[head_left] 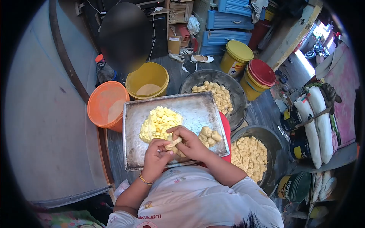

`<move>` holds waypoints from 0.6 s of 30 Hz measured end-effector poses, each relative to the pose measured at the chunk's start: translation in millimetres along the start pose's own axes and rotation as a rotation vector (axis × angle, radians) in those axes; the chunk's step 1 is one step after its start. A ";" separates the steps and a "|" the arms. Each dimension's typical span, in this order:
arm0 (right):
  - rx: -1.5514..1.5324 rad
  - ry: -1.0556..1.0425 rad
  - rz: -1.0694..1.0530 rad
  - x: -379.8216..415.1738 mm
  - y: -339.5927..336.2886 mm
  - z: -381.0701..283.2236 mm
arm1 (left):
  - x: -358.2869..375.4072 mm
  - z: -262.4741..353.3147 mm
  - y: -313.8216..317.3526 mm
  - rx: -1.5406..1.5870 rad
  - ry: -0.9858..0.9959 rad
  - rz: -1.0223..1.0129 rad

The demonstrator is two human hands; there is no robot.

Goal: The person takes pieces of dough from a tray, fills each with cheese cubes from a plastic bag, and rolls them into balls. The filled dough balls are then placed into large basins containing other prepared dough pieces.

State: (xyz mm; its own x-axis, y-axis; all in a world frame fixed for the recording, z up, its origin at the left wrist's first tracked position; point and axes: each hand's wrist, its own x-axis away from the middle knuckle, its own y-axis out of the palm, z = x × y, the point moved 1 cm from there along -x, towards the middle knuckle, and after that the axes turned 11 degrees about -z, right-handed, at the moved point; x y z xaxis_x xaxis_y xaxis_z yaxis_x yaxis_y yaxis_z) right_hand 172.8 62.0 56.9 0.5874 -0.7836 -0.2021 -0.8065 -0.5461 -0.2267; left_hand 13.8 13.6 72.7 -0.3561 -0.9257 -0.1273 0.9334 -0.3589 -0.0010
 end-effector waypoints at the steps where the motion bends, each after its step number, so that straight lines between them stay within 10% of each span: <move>1: -0.206 -0.009 -0.100 1.1 -1.7 0.4 | -0.2 -2.7 -0.2 0.144 -0.049 0.065; 4: -0.491 0.056 -0.253 10.9 -8.6 -18.3 | -4.1 -15.0 -7.0 0.194 -0.040 0.132; 8: 0.173 0.173 -0.198 22.6 -35.5 -37.3 | -11.2 -25.6 -5.9 0.154 -0.153 -0.029; 12: 0.188 -0.251 0.548 44.7 -69.2 -11.9 | -18.3 -33.4 4.5 0.283 -0.120 -0.183; 14: 0.265 -0.186 0.734 48.4 -93.5 -13.1 | -21.6 -32.6 8.3 -0.400 -0.102 -0.355; 16: 1.075 0.048 0.884 42.0 -108.6 -37.3 | -22.6 -43.2 12.2 -0.583 0.036 -0.449; 18: 0.954 0.092 0.743 44.8 -105.6 -23.3 | -17.9 -52.1 21.2 -0.793 0.070 -0.417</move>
State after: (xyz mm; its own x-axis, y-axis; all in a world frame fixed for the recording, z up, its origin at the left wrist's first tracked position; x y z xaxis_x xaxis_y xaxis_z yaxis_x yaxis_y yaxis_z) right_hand 282.8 77.7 93.9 -0.0353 -0.8524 -0.5217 -0.5484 0.4529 -0.7029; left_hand 42.3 28.8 23.3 -0.6941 -0.7195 -0.0236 0.4947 -0.4528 -0.7418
